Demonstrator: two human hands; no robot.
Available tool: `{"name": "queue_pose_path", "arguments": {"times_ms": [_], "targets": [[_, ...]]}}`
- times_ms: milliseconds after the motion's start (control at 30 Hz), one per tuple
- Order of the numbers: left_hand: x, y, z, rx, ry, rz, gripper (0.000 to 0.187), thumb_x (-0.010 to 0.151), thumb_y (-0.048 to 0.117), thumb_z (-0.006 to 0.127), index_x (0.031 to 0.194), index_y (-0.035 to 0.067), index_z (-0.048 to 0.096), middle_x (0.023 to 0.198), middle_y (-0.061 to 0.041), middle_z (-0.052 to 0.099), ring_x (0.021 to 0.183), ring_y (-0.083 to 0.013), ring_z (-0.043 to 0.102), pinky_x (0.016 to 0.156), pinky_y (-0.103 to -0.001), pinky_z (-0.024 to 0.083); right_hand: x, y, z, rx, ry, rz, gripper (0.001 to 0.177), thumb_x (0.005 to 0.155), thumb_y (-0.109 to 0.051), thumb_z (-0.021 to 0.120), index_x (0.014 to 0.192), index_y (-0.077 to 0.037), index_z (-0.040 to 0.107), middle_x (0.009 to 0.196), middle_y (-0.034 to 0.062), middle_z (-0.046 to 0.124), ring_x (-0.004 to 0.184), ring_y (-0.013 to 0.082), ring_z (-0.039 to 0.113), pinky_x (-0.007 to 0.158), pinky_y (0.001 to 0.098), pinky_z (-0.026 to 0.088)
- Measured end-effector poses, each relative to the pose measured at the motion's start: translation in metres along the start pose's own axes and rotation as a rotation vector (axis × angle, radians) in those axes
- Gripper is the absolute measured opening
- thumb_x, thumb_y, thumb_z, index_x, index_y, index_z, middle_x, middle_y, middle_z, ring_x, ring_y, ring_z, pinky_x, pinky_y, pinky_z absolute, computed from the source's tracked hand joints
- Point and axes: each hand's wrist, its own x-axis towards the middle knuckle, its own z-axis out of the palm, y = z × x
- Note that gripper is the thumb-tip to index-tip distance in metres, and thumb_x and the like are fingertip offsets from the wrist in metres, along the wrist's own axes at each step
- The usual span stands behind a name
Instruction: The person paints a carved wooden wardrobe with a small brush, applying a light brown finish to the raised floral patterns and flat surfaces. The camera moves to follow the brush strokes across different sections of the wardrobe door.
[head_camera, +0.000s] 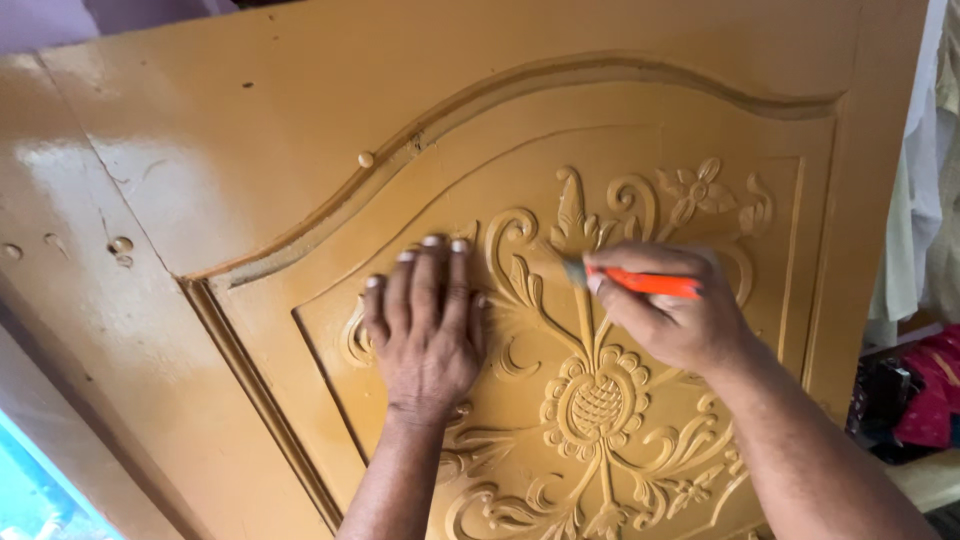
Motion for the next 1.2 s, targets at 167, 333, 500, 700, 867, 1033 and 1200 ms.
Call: {"name": "queue_pose_path", "arguments": {"times_ms": [167, 333, 500, 700, 867, 1033, 1200], "targets": [[-0.005, 0.003, 0.002, 0.032, -0.005, -0.079, 0.057, 0.103, 0.039, 0.062, 0.15, 0.007, 0.057, 0.156, -0.012, 0.048, 0.142, -0.0329, 0.044, 0.124, -0.053, 0.022, -0.019, 0.002, 0.003, -0.086, 0.094, -0.098, 0.016, 0.094, -0.006, 0.072, 0.11, -0.002, 0.071, 0.091, 0.0111, 0.076, 0.073, 0.0153, 0.074, 0.063, 0.0277, 0.058], [-0.012, -0.003, 0.0, 0.009, -0.017, -0.043, 0.052, 0.106, 0.036, 0.064, 0.151, 0.011, 0.06, 0.159, -0.009, 0.049, 0.143, -0.0283, 0.045, 0.125, -0.048, 0.024, -0.043, 0.007, 0.016, -0.008, -0.081, 0.096, 0.012, 0.089, -0.008, 0.074, 0.1, -0.005, 0.075, 0.078, 0.0064, 0.079, 0.058, 0.0119, 0.074, 0.05, 0.0246, 0.056], [-0.024, -0.019, -0.007, -0.014, -0.082, 0.063, 0.047, 0.108, 0.036, 0.063, 0.152, 0.019, 0.06, 0.163, -0.003, 0.048, 0.148, -0.0255, 0.045, 0.125, -0.043, 0.024, -0.065, 0.009, 0.022, 0.147, 0.119, 0.024, 0.019, 0.096, -0.006, 0.068, 0.114, 0.0, 0.07, 0.091, 0.0099, 0.077, 0.07, 0.0119, 0.075, 0.059, 0.0224, 0.06], [-0.045, -0.02, -0.011, 0.075, -0.119, -0.002, 0.048, 0.108, 0.038, 0.059, 0.153, 0.023, 0.059, 0.163, -0.006, 0.046, 0.15, -0.0278, 0.042, 0.126, -0.047, 0.015, -0.083, -0.005, 0.035, -0.087, 0.14, -0.013, 0.019, 0.092, -0.001, 0.067, 0.111, 0.002, 0.067, 0.091, 0.0111, 0.075, 0.079, 0.0159, 0.077, 0.067, 0.0269, 0.06], [-0.059, -0.018, -0.009, 0.056, -0.146, -0.084, 0.049, 0.107, 0.041, 0.057, 0.154, 0.025, 0.057, 0.164, -0.011, 0.041, 0.153, -0.0289, 0.036, 0.127, -0.058, 0.006, -0.092, -0.024, 0.035, 0.03, 0.158, 0.183, 0.02, 0.092, 0.002, 0.066, 0.112, 0.002, 0.069, 0.083, 0.0102, 0.076, 0.067, 0.0163, 0.076, 0.061, 0.0259, 0.06], [-0.066, -0.019, -0.009, -0.004, -0.14, -0.105, 0.052, 0.106, 0.042, 0.056, 0.154, 0.021, 0.055, 0.165, -0.017, 0.038, 0.154, -0.0367, 0.029, 0.126, -0.06, 0.006, -0.085, -0.025, 0.055, -0.057, 0.127, 0.005, 0.025, 0.087, 0.003, 0.071, 0.112, 0.006, 0.068, 0.084, 0.0134, 0.074, 0.066, 0.0184, 0.073, 0.058, 0.0282, 0.057], [-0.073, -0.02, -0.007, 0.028, -0.166, -0.097, 0.057, 0.106, 0.045, 0.057, 0.154, 0.015, 0.055, 0.164, -0.016, 0.04, 0.155, -0.0351, 0.028, 0.126, -0.06, 0.006, -0.093, -0.043, 0.054, -0.193, 0.049, -0.101, 0.022, 0.085, 0.002, 0.073, 0.106, 0.003, 0.067, 0.087, 0.0139, 0.075, 0.07, 0.0208, 0.075, 0.06, 0.0286, 0.06]]}}
